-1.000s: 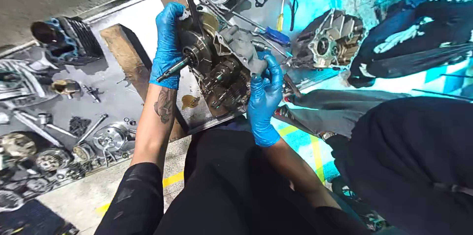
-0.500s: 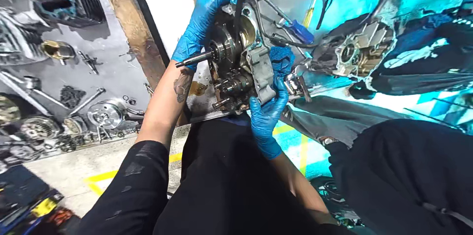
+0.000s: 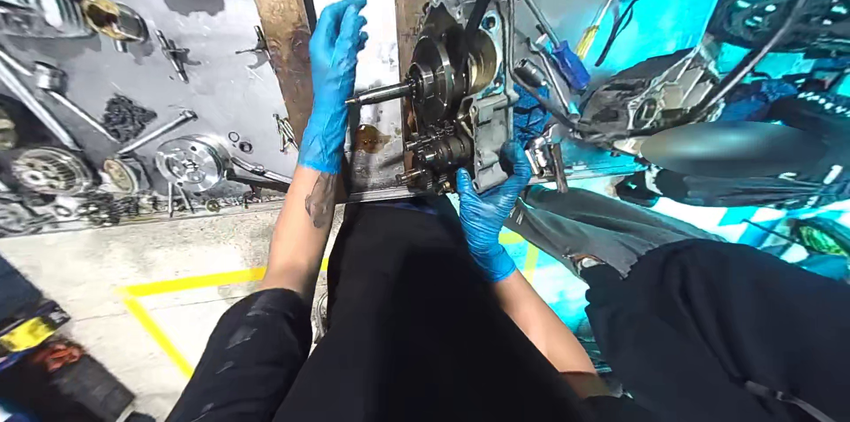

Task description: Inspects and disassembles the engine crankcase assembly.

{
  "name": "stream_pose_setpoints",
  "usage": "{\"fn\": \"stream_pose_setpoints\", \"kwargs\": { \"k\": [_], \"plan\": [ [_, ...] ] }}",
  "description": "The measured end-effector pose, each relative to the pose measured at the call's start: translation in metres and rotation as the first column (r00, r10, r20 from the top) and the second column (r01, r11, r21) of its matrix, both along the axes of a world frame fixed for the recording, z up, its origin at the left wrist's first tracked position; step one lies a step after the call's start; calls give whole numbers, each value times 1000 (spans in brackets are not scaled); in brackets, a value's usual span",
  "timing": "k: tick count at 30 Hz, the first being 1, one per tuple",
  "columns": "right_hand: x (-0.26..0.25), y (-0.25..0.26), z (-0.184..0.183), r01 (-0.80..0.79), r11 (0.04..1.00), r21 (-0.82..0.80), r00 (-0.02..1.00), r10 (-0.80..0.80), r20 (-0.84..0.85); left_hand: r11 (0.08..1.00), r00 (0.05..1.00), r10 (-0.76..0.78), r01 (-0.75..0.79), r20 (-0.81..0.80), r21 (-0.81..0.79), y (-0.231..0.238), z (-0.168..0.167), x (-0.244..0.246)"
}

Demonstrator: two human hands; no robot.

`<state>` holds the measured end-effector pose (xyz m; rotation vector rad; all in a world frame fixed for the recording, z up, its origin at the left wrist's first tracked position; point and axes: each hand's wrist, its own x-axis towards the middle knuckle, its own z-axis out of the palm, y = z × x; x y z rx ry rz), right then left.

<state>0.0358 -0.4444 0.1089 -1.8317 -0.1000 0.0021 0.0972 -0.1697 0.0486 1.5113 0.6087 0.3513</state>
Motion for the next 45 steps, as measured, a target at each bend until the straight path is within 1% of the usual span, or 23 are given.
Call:
{"fn": "stream_pose_setpoints", "kwargs": {
  "k": [2,4,7,9,10,12,14,16,18,22,25,27,28,31,33,36,37,38,39,41,43,44,45],
  "plan": [
    [-3,0,0,-6,1000,9,1000,6,6,998,995,45,-48,-86,-29,-21,10,-65],
    [-3,2,-2,-11,1000,-2,1000,11,22,998,992,5,-14,-124,-65,-54,22,-118],
    [-3,-2,-4,-12,999,-32,999,13,31,994,998,-61,63,19,-93,-102,19,-149],
    [-3,-2,-4,-7,999,-43,999,9,37,992,989,-125,126,78,-8,-121,30,-149],
    [-1,-1,-4,-7,999,-40,999,9,38,988,987,-147,142,71,68,-124,36,-143],
    [-1,-1,-1,-25,999,-22,999,26,28,957,978,-207,205,-12,204,-125,50,-133],
    [1,-2,0,-58,998,22,998,57,41,912,961,-257,277,-106,303,-131,62,-125],
    [0,-6,1,-97,994,59,994,94,47,880,949,-259,308,-180,362,-140,68,-122],
    [3,-11,-3,-145,983,112,989,139,58,867,950,-238,302,-203,397,-143,68,-118],
    [4,-38,-10,-232,947,221,972,236,5,892,950,-192,274,-247,359,-149,74,-113],
    [3,-57,-29,-204,942,266,973,226,-53,899,957,-128,223,-261,378,-157,79,-103],
    [0,-64,-40,-197,948,249,965,232,-123,890,951,-96,214,-293,404,-162,83,-97],
    [2,-66,-45,-201,948,246,963,237,-128,889,951,-71,197,-300,413,-163,83,-90],
    [7,-67,-53,-218,929,300,958,262,-113,901,945,82,66,-317,428,-170,85,-82],
    [9,-68,-53,-250,911,329,948,299,-110,904,945,149,-11,-290,428,-168,82,-100],
    [14,-69,-53,-311,897,315,932,353,-85,912,927,175,-25,-333,410,-165,82,-160],
    [15,-69,-54,-340,890,303,922,379,-76,923,912,188,-37,-366,382,-170,87,-178],
    [15,-69,-54,-369,882,295,912,404,-67,931,862,241,-75,-445,358,-185,98,-176],
    [14,-68,-55,-396,870,293,901,430,-58,916,786,327,-126,-524,382,-204,106,-154],
    [13,-68,-59,-432,851,298,884,466,-48,885,688,447,-246,-572,396,-228,109,-116],
    [10,-67,-61,-457,839,297,871,489,-40,950,808,256,-109,-531,291,-215,110,-147],
    [10,-66,-62,-462,834,301,869,493,-35,962,831,188,-47,-524,270,-209,111,-153],
    [10,-65,-62,-464,831,306,868,496,-32,959,831,167,-13,-530,282,-211,110,-144]
  ]
}}
